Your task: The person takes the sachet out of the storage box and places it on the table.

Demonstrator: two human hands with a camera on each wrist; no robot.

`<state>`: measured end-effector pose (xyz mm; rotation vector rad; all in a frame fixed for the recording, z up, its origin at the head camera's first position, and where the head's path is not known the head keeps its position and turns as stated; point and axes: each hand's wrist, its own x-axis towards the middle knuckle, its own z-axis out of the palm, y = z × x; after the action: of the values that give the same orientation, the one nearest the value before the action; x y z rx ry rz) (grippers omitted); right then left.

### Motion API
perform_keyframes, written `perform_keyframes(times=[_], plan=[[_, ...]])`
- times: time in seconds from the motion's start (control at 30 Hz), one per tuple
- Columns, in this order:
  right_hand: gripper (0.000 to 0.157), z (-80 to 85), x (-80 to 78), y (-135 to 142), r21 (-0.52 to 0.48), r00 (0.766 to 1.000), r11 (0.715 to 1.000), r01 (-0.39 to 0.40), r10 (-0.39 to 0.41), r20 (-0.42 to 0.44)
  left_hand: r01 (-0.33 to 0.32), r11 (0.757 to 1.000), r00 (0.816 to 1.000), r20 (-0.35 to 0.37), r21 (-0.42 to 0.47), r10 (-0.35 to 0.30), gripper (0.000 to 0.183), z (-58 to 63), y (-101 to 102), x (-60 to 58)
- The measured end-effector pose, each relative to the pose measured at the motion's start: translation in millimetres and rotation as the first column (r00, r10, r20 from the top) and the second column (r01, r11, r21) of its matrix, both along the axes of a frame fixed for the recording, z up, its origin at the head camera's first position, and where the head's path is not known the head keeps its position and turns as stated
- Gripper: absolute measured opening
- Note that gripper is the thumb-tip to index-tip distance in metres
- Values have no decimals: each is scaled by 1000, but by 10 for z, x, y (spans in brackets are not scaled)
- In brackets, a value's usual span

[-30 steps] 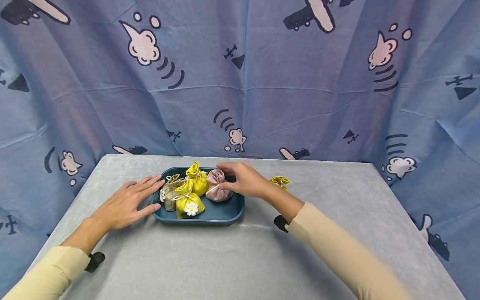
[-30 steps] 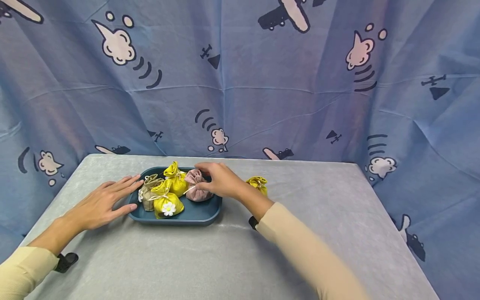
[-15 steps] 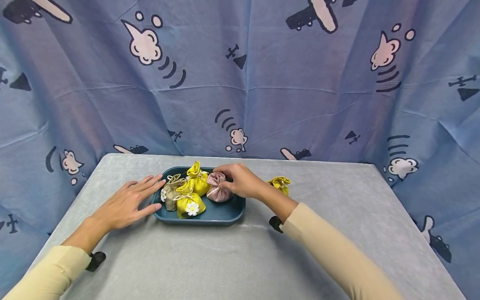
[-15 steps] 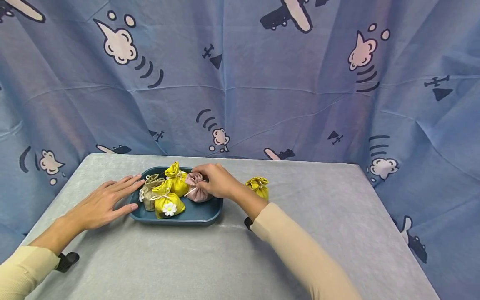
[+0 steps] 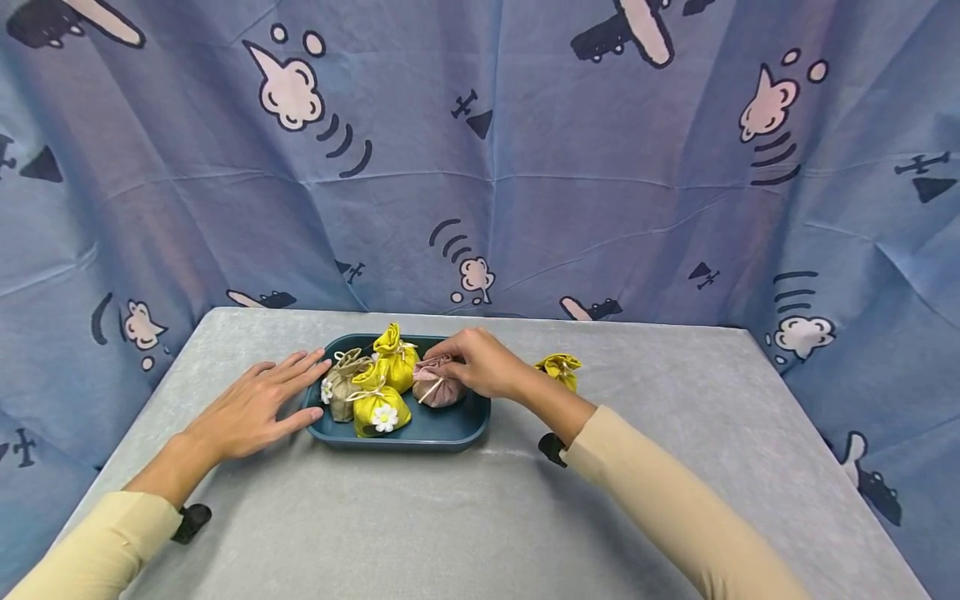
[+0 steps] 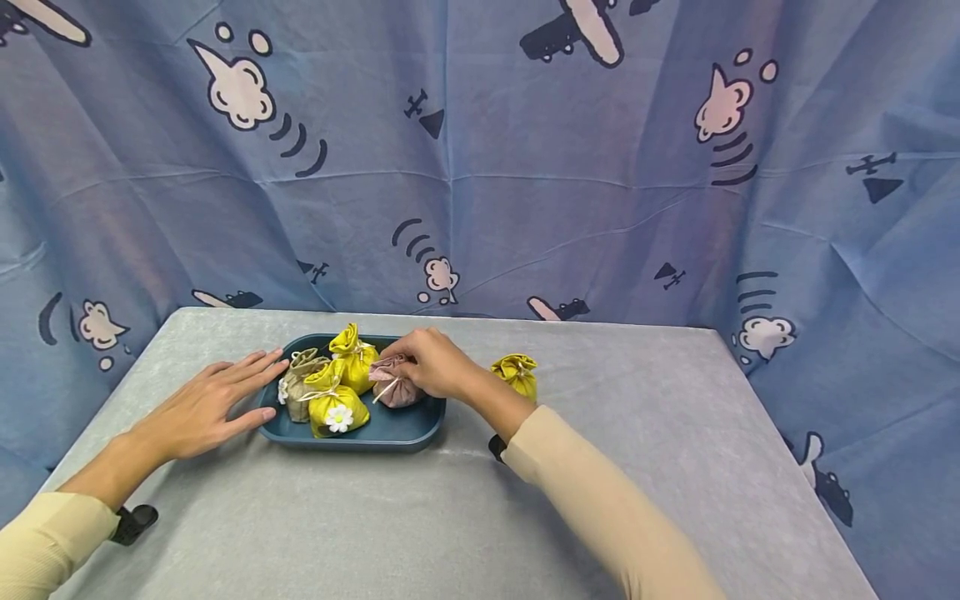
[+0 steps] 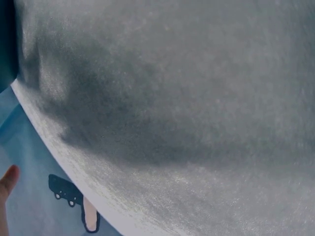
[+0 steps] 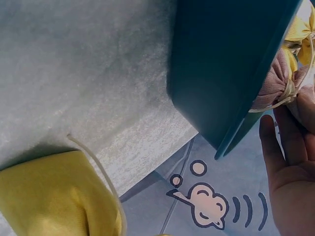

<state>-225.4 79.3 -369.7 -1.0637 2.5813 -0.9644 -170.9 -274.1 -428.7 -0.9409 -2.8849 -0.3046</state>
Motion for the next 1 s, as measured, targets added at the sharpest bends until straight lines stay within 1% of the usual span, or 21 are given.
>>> perform_keyframes(times=[0.1, 0.33, 0.5, 0.7, 0.9, 1.0], plan=[[20, 2, 7, 2, -13, 1000, 1000, -9, 8, -8, 1, 1000, 1000, -3, 1, -1, 69, 0, 0, 0], [20, 13, 13, 21, -8, 1000, 1000, 6, -6, -7, 0, 1000, 1000, -1, -1, 0, 69, -2, 1, 7], [20, 53, 32, 37, -12, 1000, 1000, 4, -4, -12, 3, 1000, 1000, 0, 1, -3, 69, 5, 7, 13], [20, 178, 62, 43, -28, 1000, 1000, -13, 12, -23, 1, 1000, 1000, 1, 2, -1, 69, 11, 11, 15], [20, 306, 78, 76, -68, 998, 996, -53, 50, -48, -1, 1000, 1000, 0, 1, 1, 69, 12, 10, 15], [20, 358, 77, 115, -82, 997, 995, -58, 54, -55, -2, 1000, 1000, 2, -2, 2, 69, 12, 12, 13]])
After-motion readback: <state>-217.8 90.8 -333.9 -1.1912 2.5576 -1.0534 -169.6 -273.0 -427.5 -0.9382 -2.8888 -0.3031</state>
